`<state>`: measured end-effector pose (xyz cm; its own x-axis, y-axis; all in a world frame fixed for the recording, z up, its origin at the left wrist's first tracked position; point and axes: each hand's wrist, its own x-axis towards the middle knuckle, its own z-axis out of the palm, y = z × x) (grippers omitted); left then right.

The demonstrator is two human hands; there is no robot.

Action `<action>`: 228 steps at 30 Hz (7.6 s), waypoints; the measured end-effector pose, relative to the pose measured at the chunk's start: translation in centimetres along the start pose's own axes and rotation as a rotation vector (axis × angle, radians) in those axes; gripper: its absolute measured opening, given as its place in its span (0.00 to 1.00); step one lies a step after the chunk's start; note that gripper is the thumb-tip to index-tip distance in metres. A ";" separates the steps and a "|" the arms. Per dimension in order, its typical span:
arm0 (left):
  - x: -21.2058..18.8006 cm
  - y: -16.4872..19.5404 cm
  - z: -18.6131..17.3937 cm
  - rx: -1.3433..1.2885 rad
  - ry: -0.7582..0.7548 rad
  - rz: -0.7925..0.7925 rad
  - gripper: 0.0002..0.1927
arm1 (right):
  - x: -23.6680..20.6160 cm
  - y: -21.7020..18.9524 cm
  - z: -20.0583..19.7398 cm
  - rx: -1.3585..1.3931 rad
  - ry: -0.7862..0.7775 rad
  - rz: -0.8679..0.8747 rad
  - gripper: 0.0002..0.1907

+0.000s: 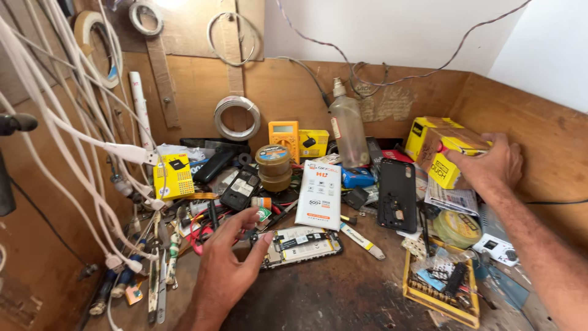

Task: The person opens a yellow box and removes a white packet. They then handle a small circuit board and a black rectangular device, placing them on a cluttered workbench. The person manipulates the circuit board, appearing to connect or adjust components.

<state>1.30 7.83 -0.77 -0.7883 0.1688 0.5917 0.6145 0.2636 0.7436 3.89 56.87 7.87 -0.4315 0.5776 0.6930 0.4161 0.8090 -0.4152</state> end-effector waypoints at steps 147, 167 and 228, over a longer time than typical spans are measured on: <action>2.7 8.3 2.5 0.977 -0.423 0.701 0.44 | -21.0 -13.4 0.6 1.441 -1.274 0.453 0.11; 4.3 7.4 -1.4 1.082 -0.410 0.408 0.52 | -15.9 -6.9 -2.4 1.408 -0.607 0.881 0.11; -2.1 10.9 0.5 -0.946 0.139 -0.740 0.09 | -19.7 -10.0 -7.0 0.271 -0.460 -0.636 0.42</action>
<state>9.63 10.80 5.98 -0.9844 0.1519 -0.0886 -0.1592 -0.5556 0.8161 13.80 36.62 2.55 -0.8279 -0.0598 0.5576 -0.1997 0.9606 -0.1935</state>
